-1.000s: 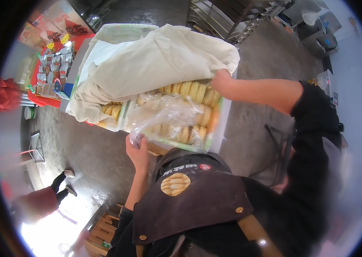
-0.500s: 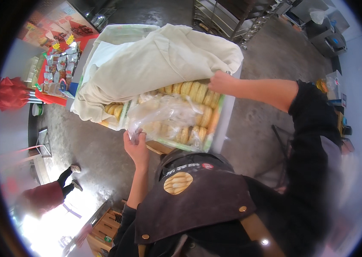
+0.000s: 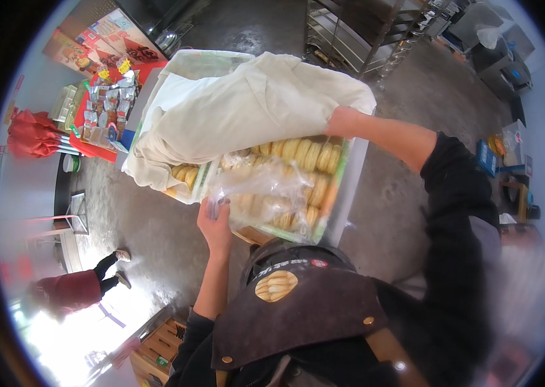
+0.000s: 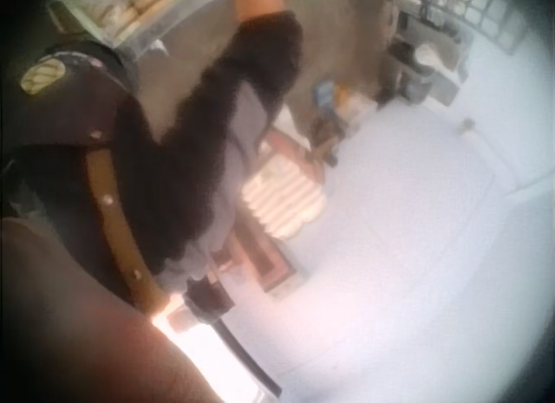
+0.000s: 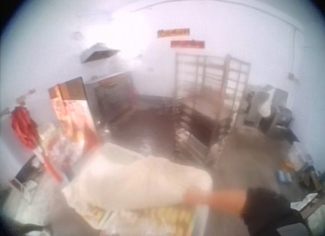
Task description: The person scrapes residue from a metal baking tray using a small tool. They then walk to a display area, uncover a tray of baked goods, and pack several items into a plastic bag for a customer. The person returns to the tray and continues scraping.
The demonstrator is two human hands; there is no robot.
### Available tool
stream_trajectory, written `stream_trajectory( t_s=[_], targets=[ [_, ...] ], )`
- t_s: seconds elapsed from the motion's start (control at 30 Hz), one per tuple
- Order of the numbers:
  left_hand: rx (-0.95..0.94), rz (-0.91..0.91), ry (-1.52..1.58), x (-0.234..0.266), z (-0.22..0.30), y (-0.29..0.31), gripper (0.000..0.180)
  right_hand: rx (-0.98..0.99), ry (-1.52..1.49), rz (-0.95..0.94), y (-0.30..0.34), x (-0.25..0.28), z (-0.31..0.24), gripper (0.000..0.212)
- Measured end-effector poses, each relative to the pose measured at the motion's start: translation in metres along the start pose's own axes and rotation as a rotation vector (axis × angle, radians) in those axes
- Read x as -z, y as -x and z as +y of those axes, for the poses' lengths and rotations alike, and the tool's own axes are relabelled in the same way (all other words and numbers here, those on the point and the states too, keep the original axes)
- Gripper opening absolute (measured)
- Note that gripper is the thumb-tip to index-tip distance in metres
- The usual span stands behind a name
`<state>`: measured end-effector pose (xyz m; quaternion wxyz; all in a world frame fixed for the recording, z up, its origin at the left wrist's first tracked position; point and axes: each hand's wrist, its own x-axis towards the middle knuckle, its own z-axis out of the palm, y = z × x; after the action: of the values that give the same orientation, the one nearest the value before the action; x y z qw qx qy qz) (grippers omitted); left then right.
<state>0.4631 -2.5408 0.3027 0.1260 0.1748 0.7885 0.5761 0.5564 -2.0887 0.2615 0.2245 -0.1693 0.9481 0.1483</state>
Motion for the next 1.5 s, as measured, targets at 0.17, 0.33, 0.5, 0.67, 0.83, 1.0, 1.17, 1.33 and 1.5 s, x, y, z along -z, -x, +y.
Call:
stream_trajectory(
  t_s=[0.17,0.33,0.5,0.67,0.83,1.0,1.17,1.33,1.5],
  targets=[
    [0.066,-0.002,-0.005,0.002,0.0,0.001,0.025,0.061,-0.051,-0.063,-0.007,0.008,0.006,0.035],
    [0.294,-0.045,-0.035,0.003,0.004,-0.01,0.027,0.087,-0.143,-0.117,0.02,-0.004,0.02,0.045],
    [0.55,-0.071,0.465,-0.003,0.015,-0.029,0.031,-0.016,-0.332,0.004,0.06,-0.011,0.021,0.051],
    [0.628,-0.165,0.559,-0.008,0.023,-0.051,0.024,-0.281,-0.83,0.18,0.128,-0.002,-0.006,0.045],
    [0.591,-0.246,0.478,-0.017,0.02,-0.065,0.019,-0.589,-1.417,0.0,0.17,0.034,-0.073,0.068],
    [0.53,-0.357,0.457,-0.015,0.028,-0.06,0.02,-0.322,-1.684,0.041,0.111,0.073,-0.19,0.041],
    [0.543,-0.68,0.371,0.022,0.037,-0.046,0.023,-0.469,-1.965,-0.132,0.016,0.081,-0.225,0.051],
    [0.498,-0.557,0.486,0.051,0.035,-0.071,0.02,-0.656,-1.511,-0.086,0.012,0.086,-0.21,0.063],
    [0.426,-0.514,0.609,0.061,0.033,-0.095,0.019,-0.546,-1.124,0.036,0.108,0.108,-0.177,0.062]
  ],
)
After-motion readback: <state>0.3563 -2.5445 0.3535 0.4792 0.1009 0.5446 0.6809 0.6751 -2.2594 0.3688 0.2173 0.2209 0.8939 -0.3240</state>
